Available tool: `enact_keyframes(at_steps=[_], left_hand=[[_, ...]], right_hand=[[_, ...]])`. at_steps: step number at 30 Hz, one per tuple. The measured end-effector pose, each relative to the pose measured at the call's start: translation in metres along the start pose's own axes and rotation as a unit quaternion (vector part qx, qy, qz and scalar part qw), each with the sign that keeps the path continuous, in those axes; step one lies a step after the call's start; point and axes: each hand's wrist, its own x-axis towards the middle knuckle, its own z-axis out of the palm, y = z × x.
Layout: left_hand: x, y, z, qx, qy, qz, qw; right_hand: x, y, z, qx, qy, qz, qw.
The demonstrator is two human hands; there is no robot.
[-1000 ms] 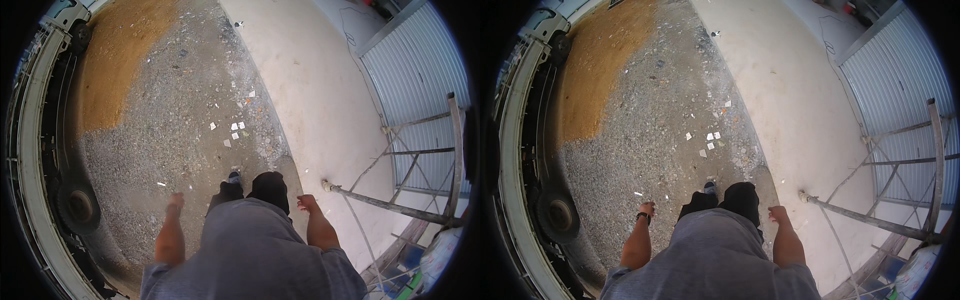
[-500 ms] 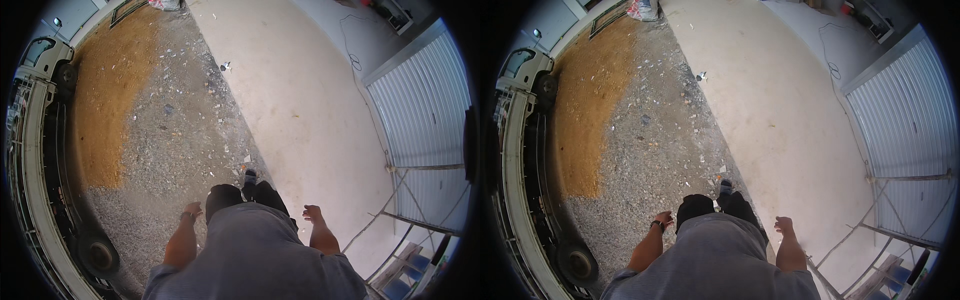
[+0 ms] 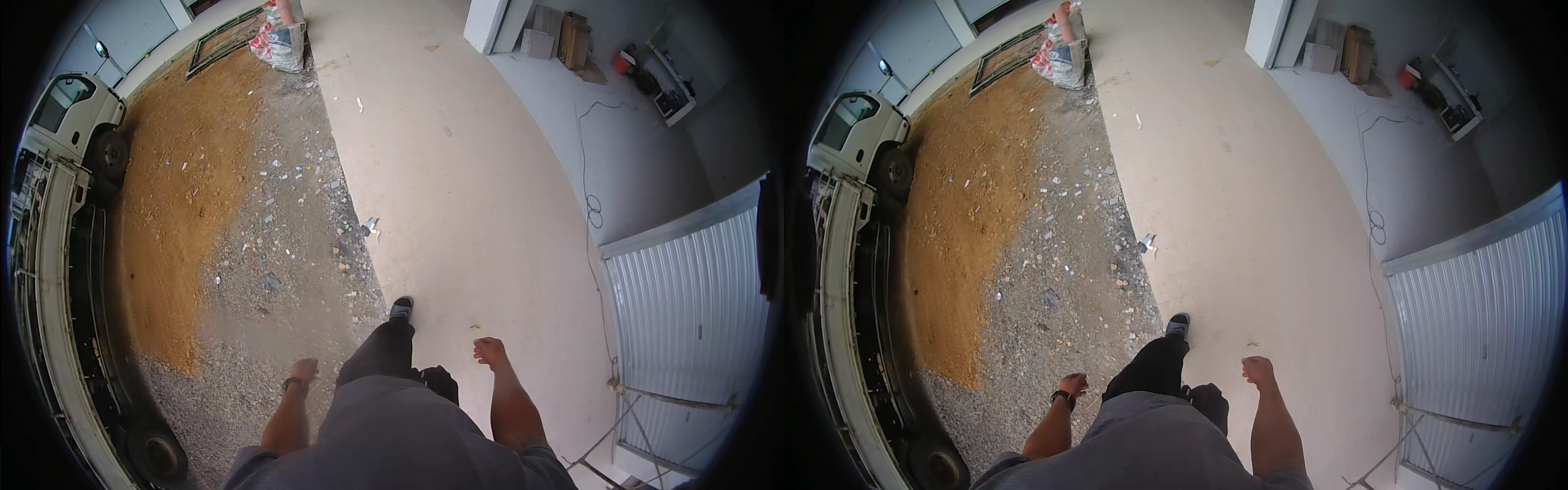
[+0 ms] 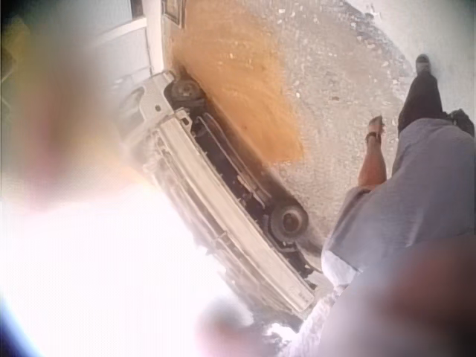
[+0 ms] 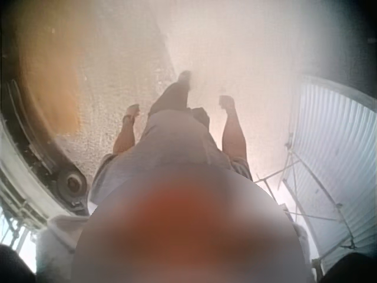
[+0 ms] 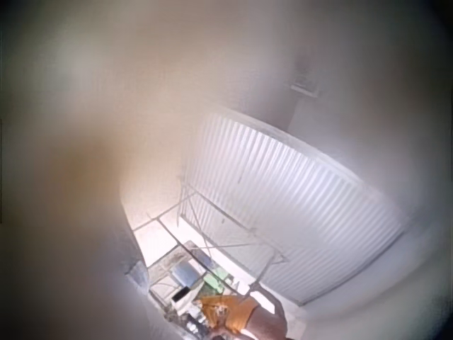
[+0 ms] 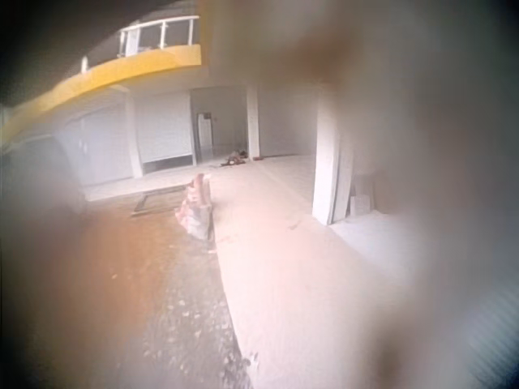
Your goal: The person measures and marks a white PVC pipe, cuts it with a pipe cutter, and fits it into an existing plumbing assembly against a wall. They use a tape measure, pencil, and pipe cutter to prepare and install the pipe segment.
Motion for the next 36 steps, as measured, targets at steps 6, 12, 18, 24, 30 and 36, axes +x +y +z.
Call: enact_keyframes(at_steps=[6,12,18,24,30,36], left_hand=[[-0.037,0.327,0.067,-0.038,-0.067,0.306,0.949],[-0.001,0.392,0.096,0.15,-0.053,0.335,0.929],[0.037,0.39,0.116,0.555,-0.2,0.209,0.78],[0.072,0.473,0.155,0.443,-0.137,0.209,0.861],[0.146,0.605,0.175,0.317,-0.074,0.207,0.923],[0.206,0.707,0.15,0.156,-0.061,0.007,0.986]], right_hand=[[0.041,-0.136,-0.011,-0.013,0.025,-0.108,0.994],[0.074,-0.18,-0.044,-0.003,0.017,-0.074,0.997],[0.128,-0.128,-0.104,0.254,-0.176,0.091,0.947],[0.126,-0.109,-0.126,0.174,0.036,0.212,0.961],[0.193,-0.239,-0.133,0.123,-0.023,0.279,0.952],[0.322,-0.512,-0.154,0.169,-0.116,0.116,0.972]])
